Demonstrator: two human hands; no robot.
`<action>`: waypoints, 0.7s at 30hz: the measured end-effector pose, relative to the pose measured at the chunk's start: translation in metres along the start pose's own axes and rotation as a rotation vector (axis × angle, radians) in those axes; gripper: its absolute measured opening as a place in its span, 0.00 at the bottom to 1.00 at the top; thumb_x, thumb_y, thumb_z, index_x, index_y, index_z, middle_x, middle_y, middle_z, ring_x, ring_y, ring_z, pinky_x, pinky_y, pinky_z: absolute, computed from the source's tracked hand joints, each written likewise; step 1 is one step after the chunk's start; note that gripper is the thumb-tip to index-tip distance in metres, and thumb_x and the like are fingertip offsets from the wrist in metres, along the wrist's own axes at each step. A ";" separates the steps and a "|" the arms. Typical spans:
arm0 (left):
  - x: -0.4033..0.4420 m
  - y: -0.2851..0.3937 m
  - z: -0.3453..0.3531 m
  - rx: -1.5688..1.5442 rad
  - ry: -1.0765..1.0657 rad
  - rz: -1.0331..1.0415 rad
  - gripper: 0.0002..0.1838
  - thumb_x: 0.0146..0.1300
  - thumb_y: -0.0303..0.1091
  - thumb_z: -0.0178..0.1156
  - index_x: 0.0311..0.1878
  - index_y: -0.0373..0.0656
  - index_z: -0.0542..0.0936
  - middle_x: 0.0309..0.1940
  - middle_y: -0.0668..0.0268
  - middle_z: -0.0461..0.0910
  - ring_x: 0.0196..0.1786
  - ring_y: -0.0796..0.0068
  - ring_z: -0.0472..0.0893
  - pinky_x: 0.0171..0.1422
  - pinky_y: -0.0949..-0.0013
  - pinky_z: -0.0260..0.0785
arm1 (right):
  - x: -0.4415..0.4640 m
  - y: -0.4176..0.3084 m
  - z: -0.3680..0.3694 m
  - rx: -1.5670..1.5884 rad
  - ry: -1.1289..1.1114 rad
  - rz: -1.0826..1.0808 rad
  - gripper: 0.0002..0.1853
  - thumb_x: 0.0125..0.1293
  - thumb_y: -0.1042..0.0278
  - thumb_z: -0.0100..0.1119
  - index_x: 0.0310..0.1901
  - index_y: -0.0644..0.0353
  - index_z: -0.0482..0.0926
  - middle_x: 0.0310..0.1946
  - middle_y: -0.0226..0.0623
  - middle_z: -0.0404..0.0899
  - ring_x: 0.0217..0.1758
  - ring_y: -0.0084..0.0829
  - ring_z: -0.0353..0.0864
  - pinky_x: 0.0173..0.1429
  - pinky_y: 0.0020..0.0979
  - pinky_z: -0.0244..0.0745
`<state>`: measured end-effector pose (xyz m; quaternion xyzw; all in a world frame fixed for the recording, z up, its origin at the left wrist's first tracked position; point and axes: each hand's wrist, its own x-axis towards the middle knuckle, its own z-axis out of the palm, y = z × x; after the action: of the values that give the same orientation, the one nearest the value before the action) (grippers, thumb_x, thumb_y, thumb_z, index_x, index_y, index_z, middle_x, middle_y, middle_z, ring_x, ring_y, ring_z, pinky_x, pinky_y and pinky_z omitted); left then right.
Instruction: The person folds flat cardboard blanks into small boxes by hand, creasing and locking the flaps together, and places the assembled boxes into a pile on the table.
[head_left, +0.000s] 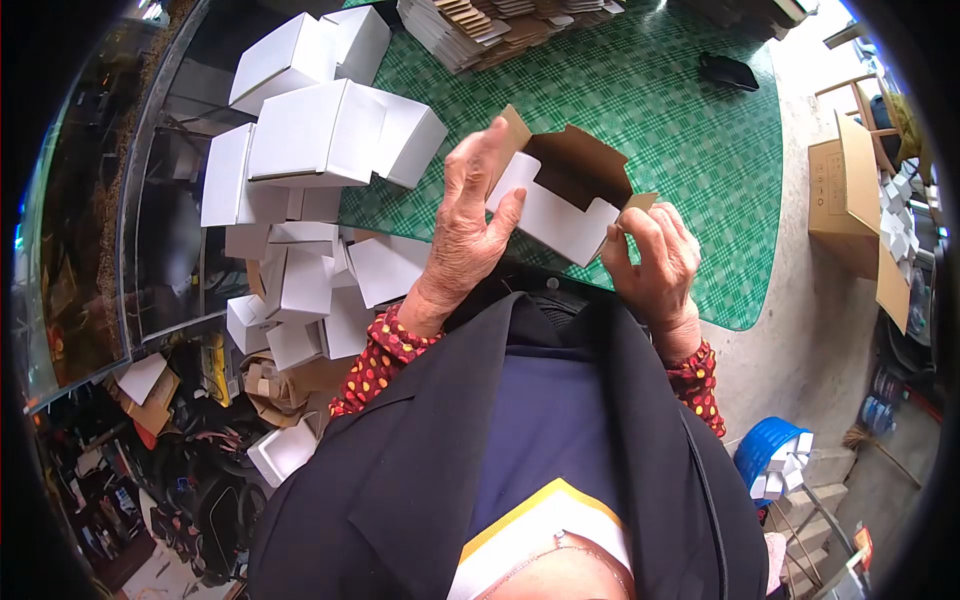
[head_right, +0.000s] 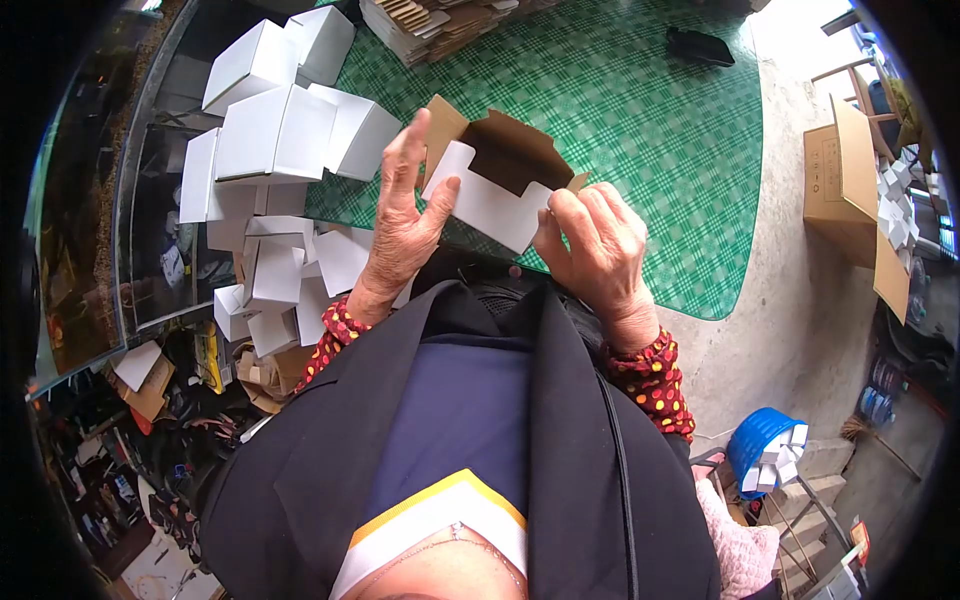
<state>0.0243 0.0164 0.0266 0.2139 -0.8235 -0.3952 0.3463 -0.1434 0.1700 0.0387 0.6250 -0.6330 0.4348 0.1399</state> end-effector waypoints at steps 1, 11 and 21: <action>0.001 0.003 0.004 -0.080 0.065 -0.030 0.35 0.69 0.26 0.62 0.79 0.45 0.66 0.69 0.59 0.71 0.61 0.64 0.77 0.65 0.64 0.72 | -0.001 0.001 0.003 -0.021 0.017 -0.005 0.20 0.54 0.82 0.65 0.50 0.63 0.79 0.35 0.38 0.80 0.30 0.34 0.74 0.35 0.32 0.75; 0.000 -0.013 0.002 -0.185 -0.018 -0.045 0.33 0.69 0.25 0.61 0.77 0.42 0.66 0.71 0.59 0.71 0.66 0.65 0.75 0.69 0.64 0.69 | -0.007 -0.016 0.028 0.032 0.162 0.287 0.28 0.54 0.83 0.65 0.60 0.61 0.78 0.46 0.38 0.82 0.40 0.34 0.77 0.45 0.33 0.79; -0.001 -0.018 0.017 -0.313 0.053 -0.034 0.26 0.68 0.24 0.60 0.70 0.42 0.73 0.70 0.58 0.72 0.68 0.65 0.75 0.71 0.64 0.69 | -0.007 -0.009 0.034 -0.026 0.104 0.078 0.19 0.55 0.78 0.65 0.51 0.61 0.84 0.52 0.37 0.82 0.53 0.41 0.80 0.63 0.39 0.77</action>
<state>0.0135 0.0148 0.0041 0.1815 -0.7387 -0.5189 0.3901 -0.1217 0.1517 0.0168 0.5744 -0.6546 0.4635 0.1638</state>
